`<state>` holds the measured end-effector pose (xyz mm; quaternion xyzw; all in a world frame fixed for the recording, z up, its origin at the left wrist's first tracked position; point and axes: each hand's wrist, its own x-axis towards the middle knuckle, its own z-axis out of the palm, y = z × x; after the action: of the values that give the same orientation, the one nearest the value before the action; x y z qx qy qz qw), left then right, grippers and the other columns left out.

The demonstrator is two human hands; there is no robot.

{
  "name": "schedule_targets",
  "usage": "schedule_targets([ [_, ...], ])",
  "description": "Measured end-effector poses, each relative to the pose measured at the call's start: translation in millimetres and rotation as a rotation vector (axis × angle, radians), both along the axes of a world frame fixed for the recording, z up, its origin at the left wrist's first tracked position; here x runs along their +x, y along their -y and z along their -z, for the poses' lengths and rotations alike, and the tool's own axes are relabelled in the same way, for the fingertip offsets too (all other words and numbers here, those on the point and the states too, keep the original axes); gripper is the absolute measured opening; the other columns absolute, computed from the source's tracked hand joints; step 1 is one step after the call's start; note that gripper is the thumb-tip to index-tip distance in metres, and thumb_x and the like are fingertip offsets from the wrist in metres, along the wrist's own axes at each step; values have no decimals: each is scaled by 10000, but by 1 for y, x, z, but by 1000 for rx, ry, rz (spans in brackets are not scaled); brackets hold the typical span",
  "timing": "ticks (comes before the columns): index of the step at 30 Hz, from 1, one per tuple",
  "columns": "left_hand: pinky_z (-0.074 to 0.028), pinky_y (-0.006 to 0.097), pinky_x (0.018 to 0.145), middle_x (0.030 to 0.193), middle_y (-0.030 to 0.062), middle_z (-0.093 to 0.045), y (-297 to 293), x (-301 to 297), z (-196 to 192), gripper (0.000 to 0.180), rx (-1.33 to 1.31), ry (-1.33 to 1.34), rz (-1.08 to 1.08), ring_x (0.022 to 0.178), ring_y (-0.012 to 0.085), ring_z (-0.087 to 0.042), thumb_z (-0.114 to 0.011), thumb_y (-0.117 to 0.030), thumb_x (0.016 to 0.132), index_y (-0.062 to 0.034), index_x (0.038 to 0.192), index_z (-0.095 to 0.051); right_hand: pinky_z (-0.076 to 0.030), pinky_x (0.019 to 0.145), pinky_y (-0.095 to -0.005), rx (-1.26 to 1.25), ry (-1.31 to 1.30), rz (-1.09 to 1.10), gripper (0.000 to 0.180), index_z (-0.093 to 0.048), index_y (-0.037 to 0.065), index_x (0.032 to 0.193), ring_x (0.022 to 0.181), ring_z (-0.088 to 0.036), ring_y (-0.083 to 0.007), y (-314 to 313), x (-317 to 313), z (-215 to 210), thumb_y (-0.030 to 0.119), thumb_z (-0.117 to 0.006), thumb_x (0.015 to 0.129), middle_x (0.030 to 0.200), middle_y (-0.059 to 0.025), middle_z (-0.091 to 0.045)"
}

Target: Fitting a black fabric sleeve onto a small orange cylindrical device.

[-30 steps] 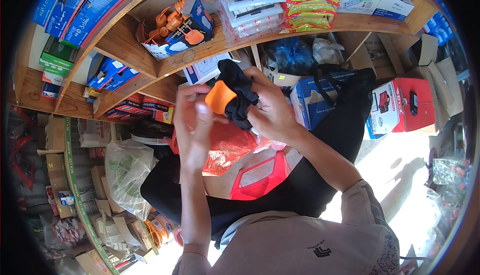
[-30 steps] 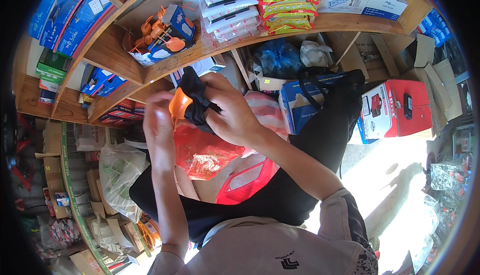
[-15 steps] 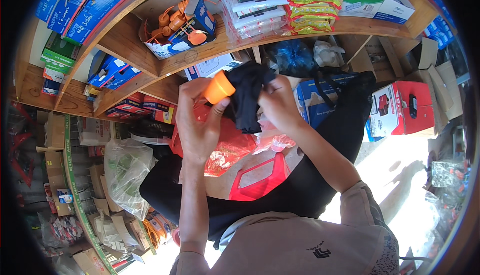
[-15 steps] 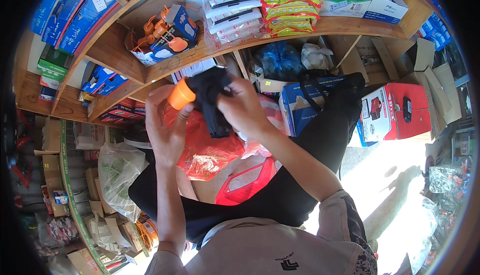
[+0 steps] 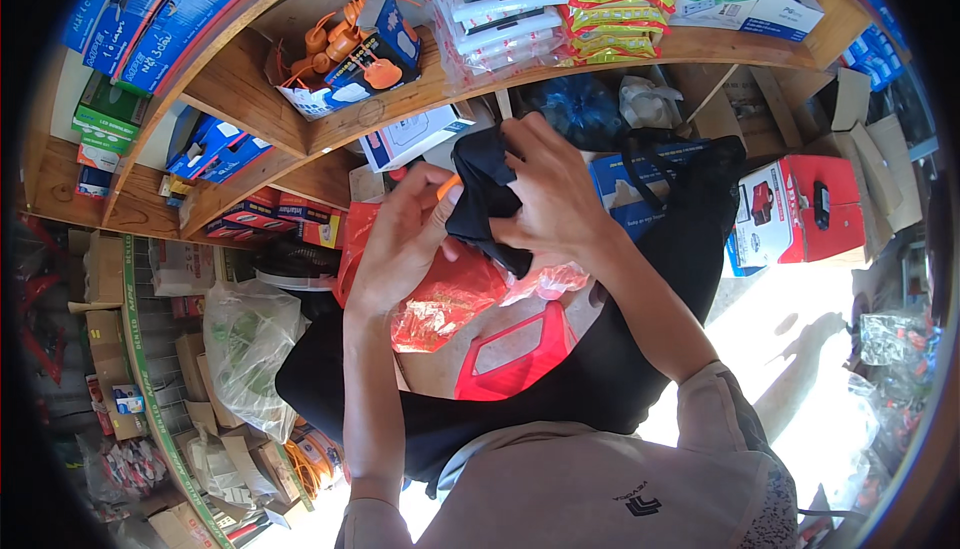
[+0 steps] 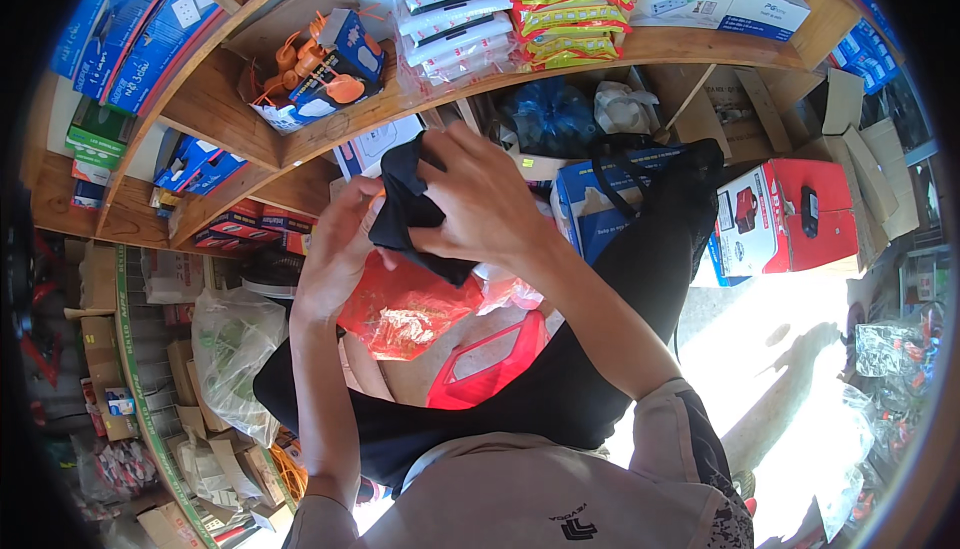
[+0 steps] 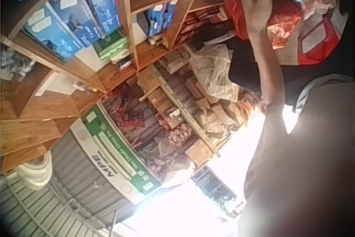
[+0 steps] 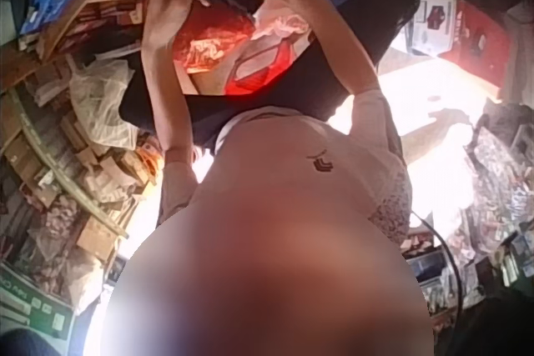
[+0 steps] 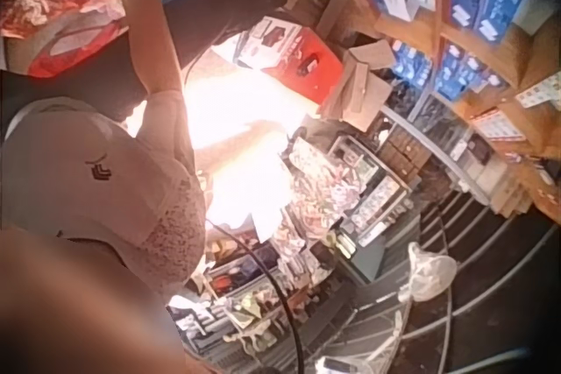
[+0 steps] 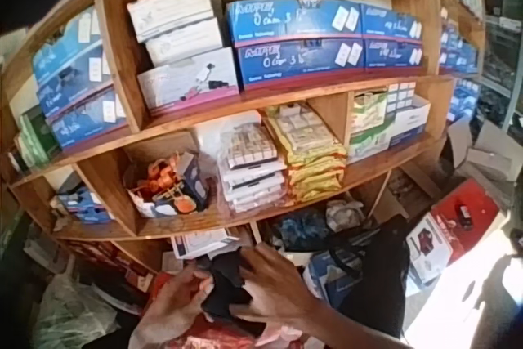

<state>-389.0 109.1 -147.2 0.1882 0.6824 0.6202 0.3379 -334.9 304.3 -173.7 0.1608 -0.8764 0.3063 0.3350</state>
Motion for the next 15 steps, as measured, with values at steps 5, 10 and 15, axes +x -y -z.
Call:
schedule_targets([
  [5,-528,275,797,989,98,-678,9,-9,-5,330,61,-370,-250,839,131,-651,-722,-160,950,2,1132,-499,-490,846,-448,-310,79,15,505,-622,22,1111,978,-561,-365,-8,-5,9,105,-780,639,1049,-164,-557],
  [10,-436,227,661,861,61,-678,39,-18,-7,330,-43,-245,-293,715,76,-554,-678,-295,982,-21,1157,-621,-482,945,-442,-201,76,-168,583,-598,49,1221,1145,-569,-378,-6,3,-8,118,-784,672,1263,-193,-551],
  [15,-417,223,651,834,25,-659,19,1,-16,315,90,23,22,702,55,-518,-637,-313,1010,-25,1135,-632,-523,861,-435,-104,7,-198,729,-553,26,1178,1031,-605,-354,25,7,24,174,-915,563,1108,-165,-545],
])
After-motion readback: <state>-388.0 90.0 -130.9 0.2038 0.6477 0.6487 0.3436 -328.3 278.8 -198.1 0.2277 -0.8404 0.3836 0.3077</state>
